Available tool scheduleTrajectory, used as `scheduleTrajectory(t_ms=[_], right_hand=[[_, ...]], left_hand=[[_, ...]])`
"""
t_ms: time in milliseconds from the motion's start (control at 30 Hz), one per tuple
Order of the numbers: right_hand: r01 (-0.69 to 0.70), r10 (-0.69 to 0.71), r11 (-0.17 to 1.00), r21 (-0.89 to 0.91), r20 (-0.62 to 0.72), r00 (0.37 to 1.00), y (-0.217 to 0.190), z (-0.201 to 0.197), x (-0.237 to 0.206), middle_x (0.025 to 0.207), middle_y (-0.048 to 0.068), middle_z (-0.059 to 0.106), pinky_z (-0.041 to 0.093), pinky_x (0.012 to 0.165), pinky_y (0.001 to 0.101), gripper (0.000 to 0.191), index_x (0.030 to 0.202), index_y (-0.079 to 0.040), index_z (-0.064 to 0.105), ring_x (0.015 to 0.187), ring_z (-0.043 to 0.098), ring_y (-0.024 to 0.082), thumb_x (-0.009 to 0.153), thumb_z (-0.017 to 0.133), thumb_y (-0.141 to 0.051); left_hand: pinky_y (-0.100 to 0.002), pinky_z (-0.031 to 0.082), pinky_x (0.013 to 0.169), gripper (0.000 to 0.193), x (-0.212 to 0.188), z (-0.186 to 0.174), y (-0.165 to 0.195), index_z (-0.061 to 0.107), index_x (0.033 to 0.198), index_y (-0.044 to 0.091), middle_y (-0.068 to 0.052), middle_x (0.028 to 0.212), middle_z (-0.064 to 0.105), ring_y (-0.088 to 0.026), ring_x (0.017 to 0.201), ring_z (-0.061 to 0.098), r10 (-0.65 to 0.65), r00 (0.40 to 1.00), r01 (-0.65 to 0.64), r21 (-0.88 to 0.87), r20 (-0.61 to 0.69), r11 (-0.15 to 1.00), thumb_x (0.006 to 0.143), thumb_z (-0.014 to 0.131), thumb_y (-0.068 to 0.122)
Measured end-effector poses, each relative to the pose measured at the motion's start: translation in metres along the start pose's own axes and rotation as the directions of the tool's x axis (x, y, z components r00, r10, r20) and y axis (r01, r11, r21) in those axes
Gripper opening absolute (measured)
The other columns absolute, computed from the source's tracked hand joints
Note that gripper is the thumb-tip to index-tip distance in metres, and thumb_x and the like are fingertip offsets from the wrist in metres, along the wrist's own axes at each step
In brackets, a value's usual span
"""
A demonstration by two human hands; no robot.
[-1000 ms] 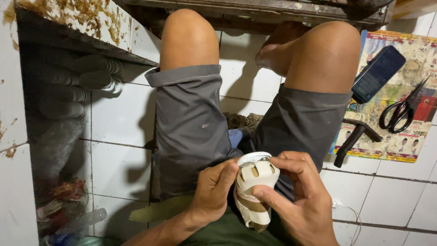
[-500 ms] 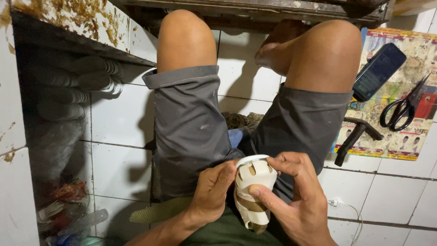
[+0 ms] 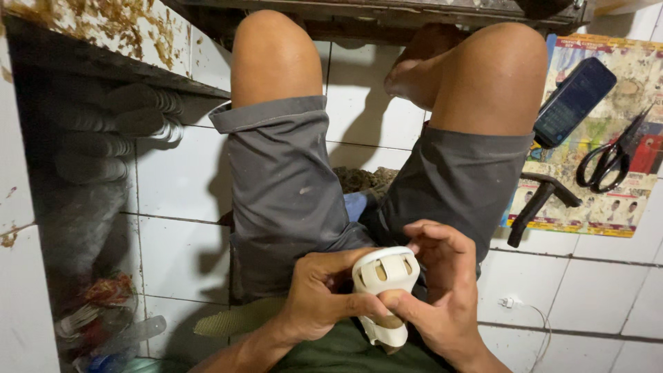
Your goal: The person heats a white slipper sole on a gas stove, then uses a curved metal tool to press and shape the strap area. They repeat this process with a second slipper, handling each one individually and placing them on a nearby shelf after finishing.
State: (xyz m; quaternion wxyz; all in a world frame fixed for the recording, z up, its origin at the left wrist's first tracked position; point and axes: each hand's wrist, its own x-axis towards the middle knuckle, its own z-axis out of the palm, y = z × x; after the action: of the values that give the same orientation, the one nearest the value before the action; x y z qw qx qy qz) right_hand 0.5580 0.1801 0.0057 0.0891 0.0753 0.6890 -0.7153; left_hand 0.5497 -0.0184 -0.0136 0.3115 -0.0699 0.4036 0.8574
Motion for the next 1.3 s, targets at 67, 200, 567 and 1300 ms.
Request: scheduleTrajectory(t_ms=[67, 200, 567, 1300], right_hand=[[-0.13, 0.12, 0.984, 0.12, 0.087, 0.989, 0.003, -0.006, 0.004, 0.138, 0.015, 0.053, 0.048, 0.106, 0.0363, 0.097, 0.149, -0.005, 0.036, 0.119, 0.056, 0.021, 0.075, 0.093, -0.031], [-0.504, 0.37, 0.787, 0.355, 0.382, 0.847, 0.005, -0.016, 0.014, 0.141, 0.014, 0.059, 0.047, 0.107, 0.0343, 0.115, 0.153, 0.002, 0.041, 0.128, 0.058, 0.021, 0.066, 0.09, -0.054], [0.202, -0.227, 0.931, -0.305, -0.048, 0.973, -0.045, 0.008, 0.063, 0.134, 0.012, 0.061, 0.052, 0.102, 0.0334, 0.083, 0.144, 0.0, 0.048, 0.121, 0.062, 0.02, 0.073, 0.089, -0.011], [0.631, -0.575, 0.489, -0.603, 0.321, 0.752, -0.126, -0.028, 0.189, 0.109, 0.013, 0.062, 0.057, 0.085, 0.0333, 0.03, 0.111, -0.001, 0.061, 0.099, 0.068, 0.025, 0.086, 0.074, 0.008]], left_hand=[[-0.03, 0.057, 0.093, 0.058, 0.0, 0.002, 0.004, 0.067, 0.135, -0.007, -0.011, 0.116, 0.074, -0.014, 0.104, 0.068, 0.041, 0.999, -0.043, 0.093, 0.014, 0.995, 0.085, 0.089, 0.012], [-0.035, 0.058, 0.092, 0.063, 0.017, 0.014, 0.017, 0.054, 0.141, -0.009, -0.015, 0.118, 0.068, -0.02, 0.104, 0.068, 0.081, 0.996, -0.085, -0.109, -0.041, 0.99, 0.091, 0.084, 0.014], [-0.039, 0.038, 0.123, 0.073, 0.079, 0.043, 0.111, 0.031, 0.161, 0.004, -0.015, 0.155, 0.049, -0.025, 0.145, 0.05, 0.31, 0.949, -0.307, 0.409, 0.062, 0.859, 0.098, 0.067, 0.016], [-0.032, 0.056, 0.076, 0.05, 0.189, 0.014, 0.171, 0.063, 0.131, 0.005, -0.011, 0.105, 0.075, -0.022, 0.089, 0.075, 0.548, 0.607, -0.683, 0.731, 0.576, -0.011, 0.091, 0.083, 0.026]])
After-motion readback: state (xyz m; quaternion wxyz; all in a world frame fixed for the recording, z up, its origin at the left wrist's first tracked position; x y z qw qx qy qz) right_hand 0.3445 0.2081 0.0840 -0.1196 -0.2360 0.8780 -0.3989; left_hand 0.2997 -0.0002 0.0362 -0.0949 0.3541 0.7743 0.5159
